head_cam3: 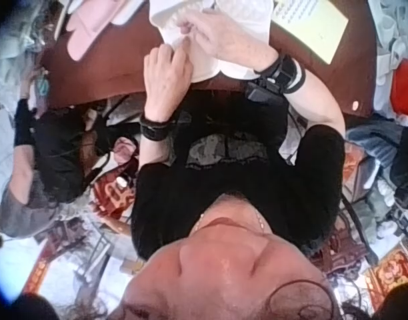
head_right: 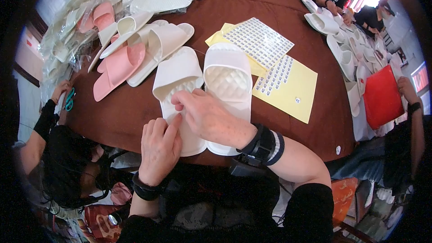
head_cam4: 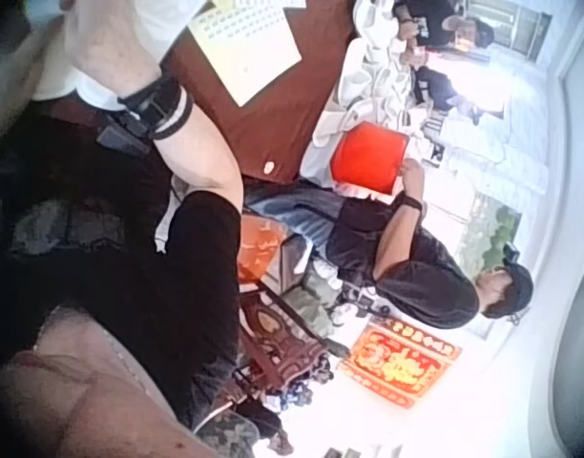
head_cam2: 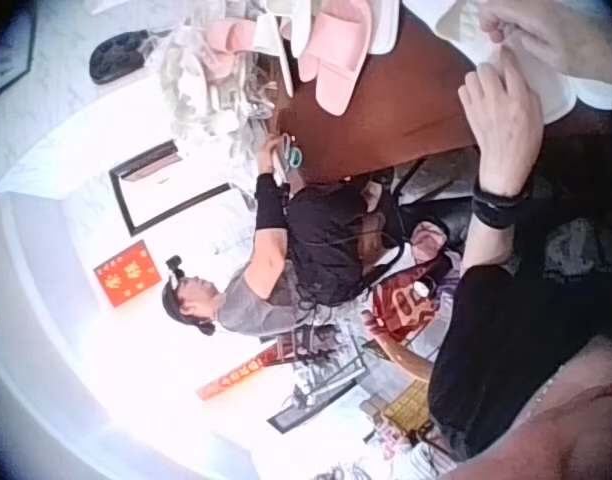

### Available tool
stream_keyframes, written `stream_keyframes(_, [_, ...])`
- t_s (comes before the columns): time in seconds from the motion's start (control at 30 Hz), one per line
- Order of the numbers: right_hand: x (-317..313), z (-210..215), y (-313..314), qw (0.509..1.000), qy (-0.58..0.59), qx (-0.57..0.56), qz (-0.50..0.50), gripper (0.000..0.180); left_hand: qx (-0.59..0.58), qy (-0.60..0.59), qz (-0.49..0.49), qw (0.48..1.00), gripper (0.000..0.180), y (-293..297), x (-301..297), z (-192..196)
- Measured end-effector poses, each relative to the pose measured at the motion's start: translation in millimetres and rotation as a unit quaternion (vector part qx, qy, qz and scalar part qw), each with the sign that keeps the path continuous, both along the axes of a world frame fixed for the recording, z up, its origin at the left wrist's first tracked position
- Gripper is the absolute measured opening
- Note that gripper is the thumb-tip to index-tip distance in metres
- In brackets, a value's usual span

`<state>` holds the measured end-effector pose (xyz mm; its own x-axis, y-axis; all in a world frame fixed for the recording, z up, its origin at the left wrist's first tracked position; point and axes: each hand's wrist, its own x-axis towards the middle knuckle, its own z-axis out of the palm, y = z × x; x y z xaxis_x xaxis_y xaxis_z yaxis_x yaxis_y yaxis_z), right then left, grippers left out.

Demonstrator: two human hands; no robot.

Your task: Apply size labels to the insoles of white and pink slippers.

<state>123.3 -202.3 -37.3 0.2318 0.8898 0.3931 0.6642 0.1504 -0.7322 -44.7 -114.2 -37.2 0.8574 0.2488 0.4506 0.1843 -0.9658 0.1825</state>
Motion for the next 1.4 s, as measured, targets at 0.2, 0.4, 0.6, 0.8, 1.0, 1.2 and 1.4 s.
stream_keyframes(0.2, [0.5, -1.6, -1.2, 1.0, -0.001, 0.008, -0.003, 0.031, -0.029, -0.04, -0.017, 0.999, 0.038, 4.1, 0.5, -6.0])
stream_keyframes(0.4, [0.6, -1.3, -1.7, 1.0, -0.006, 0.009, -0.006, 0.031, -0.064, -0.033, -0.019, 0.997, 0.04, 7.0, 0.5, -5.9])
stream_keyframes(0.6, [0.5, -1.5, -2.4, 1.0, -0.005, 0.005, -0.008, 0.031, -0.028, -0.009, -0.014, 0.999, 0.042, 6.2, 2.1, -1.5])
stream_keyframes(0.8, [1.1, -1.7, -1.6, 1.0, -0.016, 0.005, -0.007, 0.031, 0.012, 0.021, -0.016, 1.0, 0.045, 5.1, 1.9, 2.8])
stream_keyframes(1.0, [1.1, -3.0, -2.0, 1.0, -0.001, 0.018, -0.008, 0.029, -0.006, -0.014, -0.013, 1.0, 0.041, 4.7, 0.0, -5.4])
stream_keyframes(1.2, [1.6, -6.4, -1.5, 0.999, -0.002, 0.028, -0.016, 0.026, -0.081, -0.158, -0.03, 0.984, 0.033, 7.6, -2.9, -24.5])
stream_keyframes(1.4, [1.9, -6.4, -1.2, 0.999, -0.01, 0.028, -0.016, 0.027, -0.088, -0.12, -0.021, 0.989, 0.036, 8.1, -3.0, -20.7])
